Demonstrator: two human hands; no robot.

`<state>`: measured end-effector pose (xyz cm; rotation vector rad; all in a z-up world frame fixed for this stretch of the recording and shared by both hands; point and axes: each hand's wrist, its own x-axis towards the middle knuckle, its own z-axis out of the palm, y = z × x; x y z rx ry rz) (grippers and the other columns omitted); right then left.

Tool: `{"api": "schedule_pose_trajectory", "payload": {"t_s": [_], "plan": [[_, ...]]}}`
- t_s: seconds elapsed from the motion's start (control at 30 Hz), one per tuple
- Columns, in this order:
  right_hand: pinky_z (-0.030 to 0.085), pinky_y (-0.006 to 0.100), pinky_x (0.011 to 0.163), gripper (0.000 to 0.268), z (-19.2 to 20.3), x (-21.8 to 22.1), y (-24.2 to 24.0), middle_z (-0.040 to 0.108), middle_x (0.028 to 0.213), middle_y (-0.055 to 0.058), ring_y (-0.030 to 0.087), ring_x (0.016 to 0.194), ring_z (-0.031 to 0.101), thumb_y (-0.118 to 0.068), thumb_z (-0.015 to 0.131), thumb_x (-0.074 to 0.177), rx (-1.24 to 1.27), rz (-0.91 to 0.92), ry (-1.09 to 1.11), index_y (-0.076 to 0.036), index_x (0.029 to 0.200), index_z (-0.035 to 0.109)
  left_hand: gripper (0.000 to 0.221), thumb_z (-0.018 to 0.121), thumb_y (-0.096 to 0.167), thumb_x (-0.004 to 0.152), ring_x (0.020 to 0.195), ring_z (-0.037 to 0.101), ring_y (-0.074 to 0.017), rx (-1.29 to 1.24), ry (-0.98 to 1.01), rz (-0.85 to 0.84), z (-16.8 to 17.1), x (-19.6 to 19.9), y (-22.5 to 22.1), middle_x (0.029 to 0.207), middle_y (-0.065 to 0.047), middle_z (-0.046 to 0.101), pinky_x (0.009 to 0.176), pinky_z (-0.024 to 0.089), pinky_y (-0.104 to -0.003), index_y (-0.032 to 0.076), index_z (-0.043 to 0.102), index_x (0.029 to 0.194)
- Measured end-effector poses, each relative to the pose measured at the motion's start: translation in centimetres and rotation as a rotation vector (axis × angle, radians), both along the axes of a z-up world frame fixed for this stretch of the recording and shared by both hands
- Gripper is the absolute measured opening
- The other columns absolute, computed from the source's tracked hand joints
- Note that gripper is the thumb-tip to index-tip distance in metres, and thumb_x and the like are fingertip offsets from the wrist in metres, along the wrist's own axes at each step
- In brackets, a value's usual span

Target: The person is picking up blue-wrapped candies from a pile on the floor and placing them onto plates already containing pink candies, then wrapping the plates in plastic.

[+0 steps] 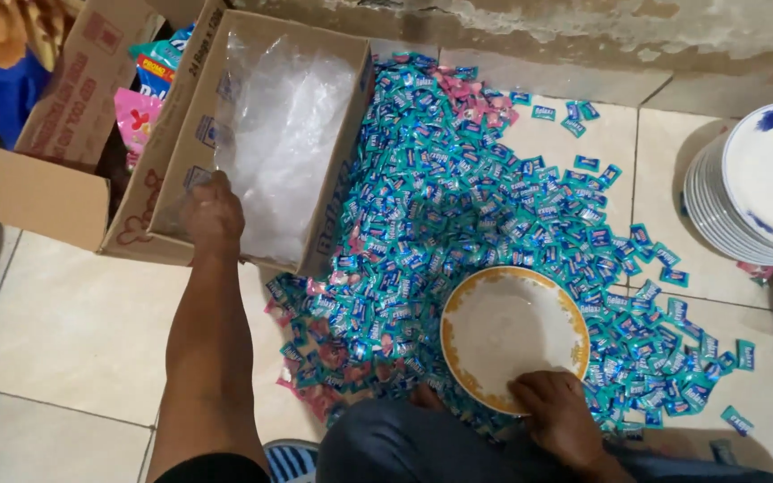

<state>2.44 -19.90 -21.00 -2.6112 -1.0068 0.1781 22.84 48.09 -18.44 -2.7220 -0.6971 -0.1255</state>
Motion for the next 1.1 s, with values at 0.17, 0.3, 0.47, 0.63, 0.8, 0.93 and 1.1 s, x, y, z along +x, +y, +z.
{"api": "schedule_pose_trajectory", "payload": {"t_s": [0.17,0.3,0.47,0.63,0.8,0.93,1.1], "plan": [[0.043,0.054,0.100,0.053,0.4,0.0,1.0,0.067,0.127,0.000,0.030,0.117,0.062,-0.024,0.082,0.073,-0.090,-0.039,0.023,-0.023,0.124,0.067,0.007,0.059,0.003,0.090,0.065,0.069,-0.0372,-0.066,-0.439,-0.165,9.5,-1.6,-0.7,0.078,-0.016,0.070,0.051,0.051,-0.048,0.007,0.064,0.087],[0.041,0.050,0.105,0.065,-1.9,0.2,0.5,0.061,0.136,-0.002,0.028,0.125,0.055,-0.033,0.082,0.070,-0.252,-0.034,0.052,-0.029,0.132,0.061,0.008,0.056,0.003,0.093,0.089,0.061,-0.0468,-0.352,-0.838,-0.386,16.4,-2.4,-1.0,0.098,-0.024,0.064,0.078,0.046,-0.055,-0.003,0.061,0.092],[0.040,0.053,0.106,0.060,5.5,1.9,3.0,0.061,0.138,0.006,0.031,0.128,0.056,-0.050,0.075,0.082,0.029,-0.135,0.264,-0.021,0.132,0.065,0.022,0.049,0.025,0.115,0.088,0.064,-0.0347,-0.577,-0.903,-0.434,28.4,-8.9,-11.0,0.099,-0.016,0.067,0.071,0.045,-0.046,0.005,0.048,0.106],[0.053,0.045,0.097,0.050,16.8,6.4,5.3,0.066,0.135,0.012,0.030,0.123,0.066,-0.042,0.052,0.099,0.512,-0.446,0.302,-0.012,0.139,0.059,0.022,0.043,0.024,0.123,0.084,0.071,-0.0265,-0.937,-0.794,-0.740,36.7,-16.7,-24.2,0.085,-0.015,0.068,0.092,0.052,-0.036,0.005,0.037,0.113],[0.040,0.050,0.114,0.104,28.9,7.9,6.0,0.027,0.169,0.020,0.041,0.155,0.036,-0.040,0.079,0.087,0.900,-0.138,0.241,-0.013,0.163,0.013,0.011,0.047,0.017,0.108,0.066,0.069,-0.0174,-1.529,-0.270,-0.948,38.0,-21.6,-31.6,0.074,-0.011,0.068,0.070,0.057,-0.028,0.007,0.049,0.105],[0.009,0.059,0.139,0.102,32.5,6.3,5.0,-0.006,0.177,0.019,0.037,0.169,-0.006,-0.061,0.064,0.098,0.765,0.254,-0.001,-0.015,0.169,0.006,0.026,0.048,0.032,0.105,0.066,0.073,-0.0133,-1.417,0.165,-1.192,39.5,-22.0,-36.1,0.070,0.002,0.071,0.074,0.055,-0.030,0.012,0.063,0.100],[0.046,0.041,0.106,0.047,29.3,4.0,2.1,0.069,0.132,0.007,0.028,0.124,0.067,-0.044,0.070,0.092,0.527,0.449,0.576,-0.015,0.128,0.064,0.019,0.055,0.024,0.103,0.056,0.063,-0.0094,-1.528,0.418,-1.300,39.5,-19.2,-37.5,0.074,0.000,0.065,0.055,0.051,-0.026,0.010,0.065,0.095]]}}
